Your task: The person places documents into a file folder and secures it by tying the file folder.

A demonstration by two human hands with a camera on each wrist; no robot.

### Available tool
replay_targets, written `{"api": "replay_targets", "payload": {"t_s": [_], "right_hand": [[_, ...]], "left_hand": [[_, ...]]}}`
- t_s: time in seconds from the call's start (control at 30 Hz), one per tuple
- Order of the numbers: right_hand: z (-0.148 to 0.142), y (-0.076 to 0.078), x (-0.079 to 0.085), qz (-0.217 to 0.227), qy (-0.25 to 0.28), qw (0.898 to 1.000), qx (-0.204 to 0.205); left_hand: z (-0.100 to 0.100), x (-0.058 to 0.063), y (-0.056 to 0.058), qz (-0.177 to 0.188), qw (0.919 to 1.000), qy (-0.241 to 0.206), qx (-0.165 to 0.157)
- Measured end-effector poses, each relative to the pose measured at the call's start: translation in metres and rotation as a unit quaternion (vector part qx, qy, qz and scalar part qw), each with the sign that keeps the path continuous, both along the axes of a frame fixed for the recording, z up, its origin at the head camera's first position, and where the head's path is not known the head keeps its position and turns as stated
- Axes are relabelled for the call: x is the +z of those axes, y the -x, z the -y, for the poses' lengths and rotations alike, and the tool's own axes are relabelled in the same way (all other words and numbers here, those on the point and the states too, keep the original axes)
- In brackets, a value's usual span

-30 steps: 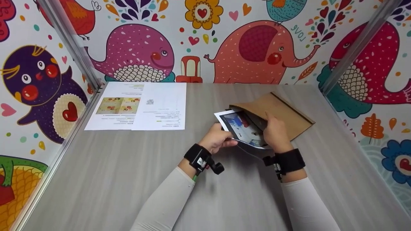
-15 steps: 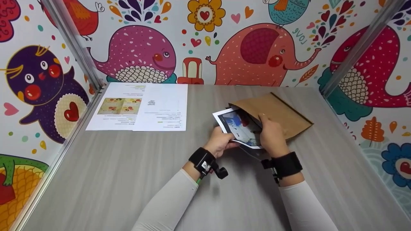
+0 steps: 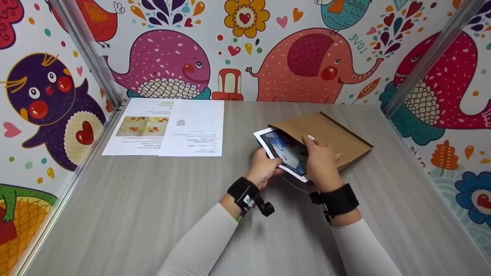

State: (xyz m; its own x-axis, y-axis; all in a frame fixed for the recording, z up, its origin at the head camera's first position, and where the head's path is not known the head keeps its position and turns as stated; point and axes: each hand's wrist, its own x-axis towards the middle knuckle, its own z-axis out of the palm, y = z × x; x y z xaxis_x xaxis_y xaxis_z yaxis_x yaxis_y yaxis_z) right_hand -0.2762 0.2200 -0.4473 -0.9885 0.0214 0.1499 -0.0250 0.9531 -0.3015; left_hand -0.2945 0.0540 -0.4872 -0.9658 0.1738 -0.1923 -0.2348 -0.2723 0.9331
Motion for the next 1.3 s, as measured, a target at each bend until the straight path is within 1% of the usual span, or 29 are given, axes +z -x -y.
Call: {"api": "replay_targets", "payload": {"t_s": [0.1,0.3,0.37,0.43,0.5,0.6,0.7,0.83,0.93,1.03,1.1,1.17,1.23,1.3], "right_hand": [[0.010,-0.003,-0.002,-0.017,0.001,1.000,0.006],[0.034,-0.015,-0.003,-0.063,-0.005,0.998,0.030],[0.041,-0.020,-0.002,-0.065,-0.005,0.997,0.039],[0.045,-0.023,-0.001,-0.059,-0.003,0.997,0.044],[0.046,-0.023,-0.001,-0.046,0.003,0.998,0.043],[0.039,-0.018,-0.003,-0.025,0.010,0.999,0.026],[0.024,-0.008,-0.007,-0.007,0.009,1.000,0.002],[0.001,0.005,-0.017,0.006,0.009,1.000,-0.024],[-0.013,0.012,-0.026,0.018,0.007,0.999,-0.035],[-0.019,0.017,-0.036,0.045,-0.004,0.998,-0.039],[-0.019,0.018,-0.041,0.068,-0.012,0.997,-0.035],[-0.016,0.019,-0.046,0.081,-0.024,0.996,-0.029],[-0.010,0.019,-0.048,0.080,-0.027,0.996,-0.020],[-0.002,0.018,-0.051,0.054,-0.017,0.998,-0.008]], "left_hand": [[0.001,-0.002,0.001,-0.002,0.9998,0.020,-0.001],[0.005,-0.003,0.003,0.021,0.9988,0.038,-0.023],[0.007,-0.003,0.004,0.025,0.9983,0.044,-0.028],[0.009,-0.003,0.005,0.029,0.9979,0.049,-0.032],[0.011,-0.003,0.005,0.035,0.9978,0.040,-0.038],[0.010,-0.002,0.006,0.046,0.9973,0.025,-0.051],[0.008,-0.001,0.007,0.050,0.9968,0.019,-0.059],[0.009,-0.001,0.006,0.044,0.9969,0.031,-0.056],[0.011,-0.002,0.006,0.040,0.9969,0.038,-0.056],[0.014,-0.003,0.007,0.038,0.9967,0.041,-0.058],[0.016,-0.003,0.008,0.038,0.9966,0.043,-0.059],[0.019,-0.002,0.010,0.039,0.9963,0.049,-0.059],[0.022,0.000,0.013,0.035,0.9958,0.063,-0.055],[0.026,0.002,0.018,0.028,0.9951,0.079,-0.052]]}}
